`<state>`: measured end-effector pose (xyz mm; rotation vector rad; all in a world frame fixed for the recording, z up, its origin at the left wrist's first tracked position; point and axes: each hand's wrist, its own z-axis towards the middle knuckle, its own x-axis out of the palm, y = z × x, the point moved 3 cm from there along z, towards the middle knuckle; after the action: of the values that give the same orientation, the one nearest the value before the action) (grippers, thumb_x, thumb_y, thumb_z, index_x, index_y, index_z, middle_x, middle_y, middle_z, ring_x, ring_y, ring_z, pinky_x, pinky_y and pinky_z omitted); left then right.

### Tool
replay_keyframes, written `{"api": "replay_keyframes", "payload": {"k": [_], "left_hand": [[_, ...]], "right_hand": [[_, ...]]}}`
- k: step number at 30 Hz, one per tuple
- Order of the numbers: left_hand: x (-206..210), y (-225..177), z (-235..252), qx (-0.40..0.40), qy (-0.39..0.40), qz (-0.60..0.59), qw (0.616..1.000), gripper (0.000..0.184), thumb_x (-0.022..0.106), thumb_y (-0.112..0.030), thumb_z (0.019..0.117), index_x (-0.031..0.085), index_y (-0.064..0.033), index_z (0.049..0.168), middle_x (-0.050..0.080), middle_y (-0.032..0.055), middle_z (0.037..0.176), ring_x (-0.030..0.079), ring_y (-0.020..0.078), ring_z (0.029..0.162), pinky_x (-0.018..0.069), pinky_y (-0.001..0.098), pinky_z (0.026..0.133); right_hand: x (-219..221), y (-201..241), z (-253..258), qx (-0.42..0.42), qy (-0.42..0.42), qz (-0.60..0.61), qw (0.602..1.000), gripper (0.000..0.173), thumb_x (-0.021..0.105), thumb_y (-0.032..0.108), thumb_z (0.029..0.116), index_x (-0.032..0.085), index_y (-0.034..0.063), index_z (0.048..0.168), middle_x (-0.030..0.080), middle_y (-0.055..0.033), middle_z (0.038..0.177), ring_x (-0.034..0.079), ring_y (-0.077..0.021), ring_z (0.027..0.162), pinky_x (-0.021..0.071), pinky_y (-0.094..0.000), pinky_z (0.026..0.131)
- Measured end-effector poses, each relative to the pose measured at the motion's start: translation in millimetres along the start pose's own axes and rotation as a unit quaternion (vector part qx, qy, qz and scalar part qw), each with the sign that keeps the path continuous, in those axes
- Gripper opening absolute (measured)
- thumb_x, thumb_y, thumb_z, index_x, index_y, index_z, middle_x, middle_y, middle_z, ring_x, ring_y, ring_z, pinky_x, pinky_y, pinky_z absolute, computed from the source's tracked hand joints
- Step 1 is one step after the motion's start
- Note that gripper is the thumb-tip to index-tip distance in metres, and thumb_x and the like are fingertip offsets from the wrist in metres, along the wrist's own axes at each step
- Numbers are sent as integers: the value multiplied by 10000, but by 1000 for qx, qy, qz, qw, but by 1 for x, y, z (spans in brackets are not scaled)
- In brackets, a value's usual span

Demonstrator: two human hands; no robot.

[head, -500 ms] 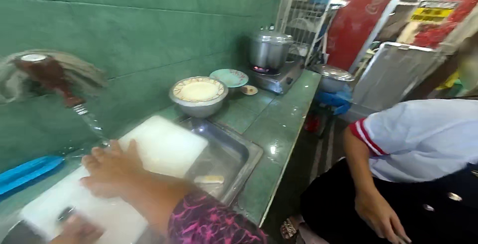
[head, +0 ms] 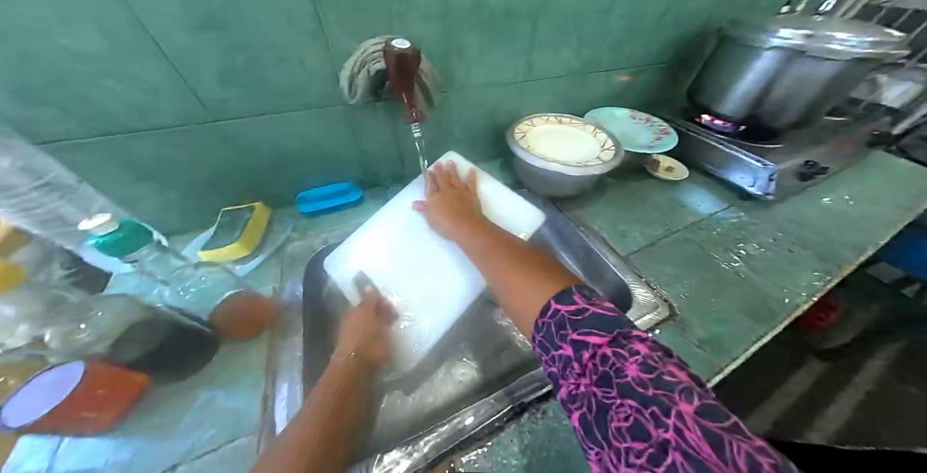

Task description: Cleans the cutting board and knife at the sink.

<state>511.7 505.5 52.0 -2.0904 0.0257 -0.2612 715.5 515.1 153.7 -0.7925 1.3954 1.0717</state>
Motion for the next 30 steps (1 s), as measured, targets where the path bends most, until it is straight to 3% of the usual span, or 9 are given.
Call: {"api": "replay_keyframes", "payload": {"k": [3, 7, 9, 11, 14, 16, 20, 25, 30], "left_hand": [[29, -1, -2, 6, 8, -29, 1000, 325, 420, -302, 1118, 542, -28, 994, 547, 33, 691, 550, 123, 558, 521, 285, 555], [44, -12, 1, 11, -13, -73, 997, 386, 402, -331, 1113, 550, -5, 1257, 616, 150, 1042, 608, 241, 922, 529, 452, 797], [44, -15, 11, 24, -28, -62, 997, 471, 387, -409, 1115, 554, 7, 1259, 623, 147, 998, 619, 235, 877, 539, 441, 785], [47, -17, 22, 44, -33, -48, 997, 455, 357, -448, 1115, 544, -34, 1143, 567, 54, 783, 586, 149, 658, 539, 337, 633], [57, -25, 34, 60, -19, -29, 998, 456, 406, -460, 1102, 552, -31, 1055, 540, 37, 689, 566, 139, 561, 535, 315, 573], [72, -32, 35, 59, 9, -3, 998, 471, 420, -480, 1094, 565, -35, 1038, 545, 36, 668, 564, 146, 549, 534, 326, 567], [114, -53, 29, 70, 76, 46, 994, 479, 444, -461, 1093, 606, -16, 1022, 579, 54, 662, 572, 143, 528, 534, 316, 540], [135, -77, 28, 87, 134, 84, 984, 463, 442, -446, 1096, 606, -23, 1003, 579, 43, 651, 566, 120, 502, 524, 278, 509], [91, -103, 28, 136, 91, 113, 980, 467, 447, -451, 1094, 614, -22, 1012, 586, 40, 676, 587, 129, 535, 545, 304, 536]], "right_hand": [[28, 46, -14, -113, -9, 1, 994, 587, 440, 392, 1092, 379, 93, 1592, 289, -115, 1685, 150, -390, 1576, 54, -738, 1203], [53, 59, -64, -229, -28, 39, 972, 446, 542, 191, 1035, 573, 246, 1476, 439, -16, 1615, 242, -323, 1562, 125, -660, 1246], [60, 25, -86, -292, -90, 51, 951, 389, 545, 207, 1043, 637, 243, 1419, 517, -29, 1558, 345, -306, 1524, 219, -616, 1243], [62, -25, -103, -330, -152, 86, 928, 313, 570, 187, 1027, 722, 207, 1300, 619, -53, 1448, 464, -291, 1451, 327, -552, 1223], [64, -104, -135, -239, -153, 102, 953, 232, 614, 151, 980, 754, 127, 1164, 699, -113, 1209, 608, -310, 1250, 494, -492, 1083], [71, -145, -152, -91, 22, 86, 992, 292, 618, 228, 1003, 705, 52, 1219, 663, -193, 1246, 598, -362, 1240, 479, -513, 1081], [104, -185, -162, 106, 339, 46, 934, 769, 815, 497, 841, 580, -34, 1346, 521, -321, 1397, 540, -486, 1278, 453, -663, 1045], [123, -164, -159, 117, 382, 8, 917, 640, 749, 326, 920, 518, -16, 1409, 567, -287, 1379, 551, -449, 1300, 448, -641, 1061], [112, -168, -158, 103, 383, 42, 917, 514, 740, 169, 888, 562, -74, 1304, 607, -307, 1270, 594, -457, 1205, 476, -631, 1010]]}}
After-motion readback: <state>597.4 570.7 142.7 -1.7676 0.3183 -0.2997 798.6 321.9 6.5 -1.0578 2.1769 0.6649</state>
